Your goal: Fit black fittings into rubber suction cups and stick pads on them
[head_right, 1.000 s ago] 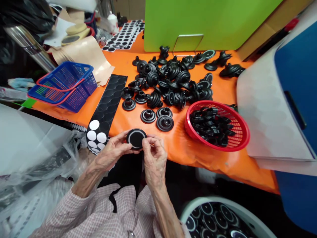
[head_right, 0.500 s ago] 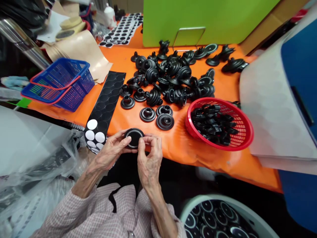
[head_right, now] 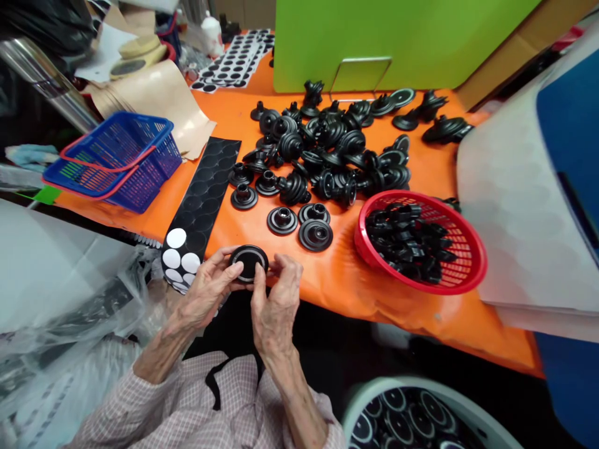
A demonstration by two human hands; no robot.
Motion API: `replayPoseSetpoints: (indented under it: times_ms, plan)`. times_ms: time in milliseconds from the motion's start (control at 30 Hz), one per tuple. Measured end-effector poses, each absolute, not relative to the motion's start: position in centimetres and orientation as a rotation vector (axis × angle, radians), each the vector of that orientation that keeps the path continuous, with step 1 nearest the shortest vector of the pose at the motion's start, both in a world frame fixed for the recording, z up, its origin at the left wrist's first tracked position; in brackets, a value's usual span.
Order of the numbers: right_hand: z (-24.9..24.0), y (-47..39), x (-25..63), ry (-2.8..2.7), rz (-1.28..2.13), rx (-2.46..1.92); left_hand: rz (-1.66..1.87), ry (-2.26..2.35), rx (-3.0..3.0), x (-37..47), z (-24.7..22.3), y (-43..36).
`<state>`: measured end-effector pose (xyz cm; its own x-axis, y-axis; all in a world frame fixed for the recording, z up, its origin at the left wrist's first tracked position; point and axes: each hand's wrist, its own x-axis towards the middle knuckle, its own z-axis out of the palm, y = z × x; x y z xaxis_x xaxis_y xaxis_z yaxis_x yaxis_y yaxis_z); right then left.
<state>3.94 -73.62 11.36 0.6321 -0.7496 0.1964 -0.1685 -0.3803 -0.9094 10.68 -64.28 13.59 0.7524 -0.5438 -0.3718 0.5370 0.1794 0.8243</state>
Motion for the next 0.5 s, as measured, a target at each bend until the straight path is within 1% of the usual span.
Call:
replayPoseSetpoints:
  times_ms: [100,167,333,500]
  plan:
    - [12.2,-74.3,4.3,0.683,-0.428,-1.656,-0.78,-0.018,1.157,11.2,13.8,-63.6]
    - [13.0,-74.6,5.3,0.615,-0.283,-1.58,-0.764,-0.04,1.201,12.1,14.0,-63.0]
    - [15.0,-73.5,11.0,0.403,-0.172,-1.367,-0.586,-0.037,1.303,16.3,15.6,-60.4]
    - [16.5,-70.4,18.1,0.22,-0.134,-1.216,-0.356,-0.022,1.377,21.2,18.3,-57.7]
